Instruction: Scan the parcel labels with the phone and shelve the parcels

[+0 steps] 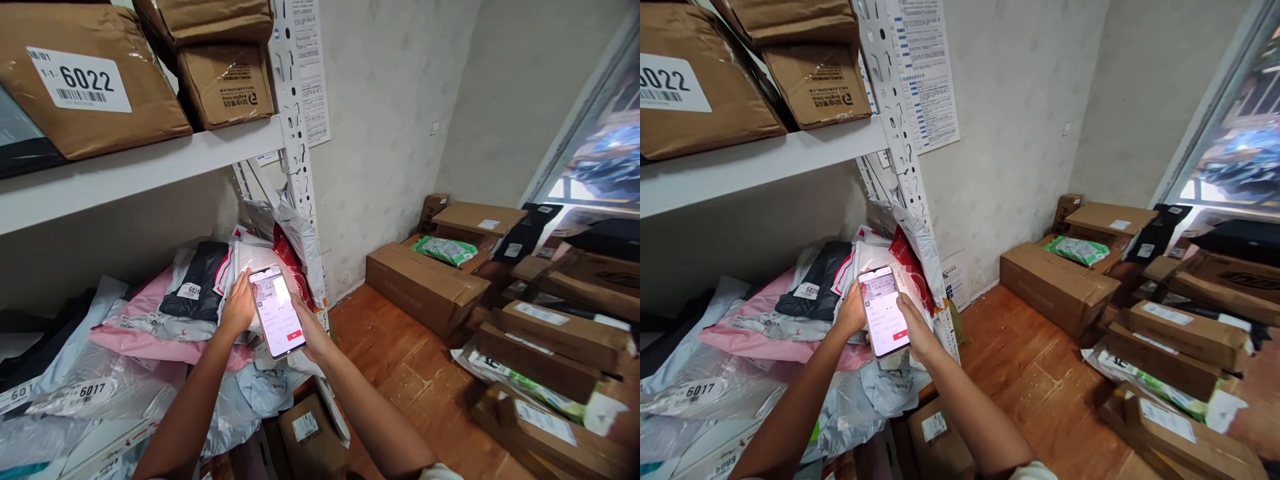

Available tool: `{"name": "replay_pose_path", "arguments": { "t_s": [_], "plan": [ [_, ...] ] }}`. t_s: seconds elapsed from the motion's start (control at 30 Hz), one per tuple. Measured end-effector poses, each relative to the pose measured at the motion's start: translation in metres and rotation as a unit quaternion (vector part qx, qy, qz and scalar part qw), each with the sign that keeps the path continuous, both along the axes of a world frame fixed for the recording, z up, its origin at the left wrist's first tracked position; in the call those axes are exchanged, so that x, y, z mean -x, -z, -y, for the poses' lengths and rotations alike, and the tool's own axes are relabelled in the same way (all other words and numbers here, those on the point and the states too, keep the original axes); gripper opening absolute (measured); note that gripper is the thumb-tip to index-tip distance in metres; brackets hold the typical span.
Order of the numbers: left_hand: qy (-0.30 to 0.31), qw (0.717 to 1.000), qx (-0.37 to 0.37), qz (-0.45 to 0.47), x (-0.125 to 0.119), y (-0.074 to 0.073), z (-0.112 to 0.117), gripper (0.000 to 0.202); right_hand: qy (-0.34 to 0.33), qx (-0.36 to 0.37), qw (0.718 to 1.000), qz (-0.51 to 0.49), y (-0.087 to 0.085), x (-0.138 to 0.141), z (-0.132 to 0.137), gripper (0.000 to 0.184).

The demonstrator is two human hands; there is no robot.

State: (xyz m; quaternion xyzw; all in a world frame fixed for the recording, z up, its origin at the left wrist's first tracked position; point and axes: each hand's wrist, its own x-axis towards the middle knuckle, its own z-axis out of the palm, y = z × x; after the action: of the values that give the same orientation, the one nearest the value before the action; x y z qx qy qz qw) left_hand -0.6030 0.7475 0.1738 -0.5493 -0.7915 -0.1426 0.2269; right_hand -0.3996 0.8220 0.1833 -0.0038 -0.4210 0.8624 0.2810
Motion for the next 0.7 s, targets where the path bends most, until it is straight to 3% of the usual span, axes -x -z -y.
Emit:
{"name": "replay_pose_path", "arguments": {
  "t_s": [0.23, 0.4, 0.7],
  "plan": [
    [0.011, 0.999, -0.017, -0.025, 0.006, 0.007, -0.002, 0.055, -0.037, -0.008, 0.999, -0.006, -0.001, -0.01, -0.001, 0.039],
    [0.032, 0.998, -0.06, -0.017, 0.007, 0.01, -0.002, 0.055, -0.144, -0.014, 0.989, -0.019, 0.0, -0.039, -0.002, 0.086],
    [0.025, 0.997, -0.075, 0.001, 0.009, 0.017, -0.004, 0.057, -0.09, -0.049, 0.994, -0.02, 0.02, -0.062, -0.003, 0.1]
  ]
}}
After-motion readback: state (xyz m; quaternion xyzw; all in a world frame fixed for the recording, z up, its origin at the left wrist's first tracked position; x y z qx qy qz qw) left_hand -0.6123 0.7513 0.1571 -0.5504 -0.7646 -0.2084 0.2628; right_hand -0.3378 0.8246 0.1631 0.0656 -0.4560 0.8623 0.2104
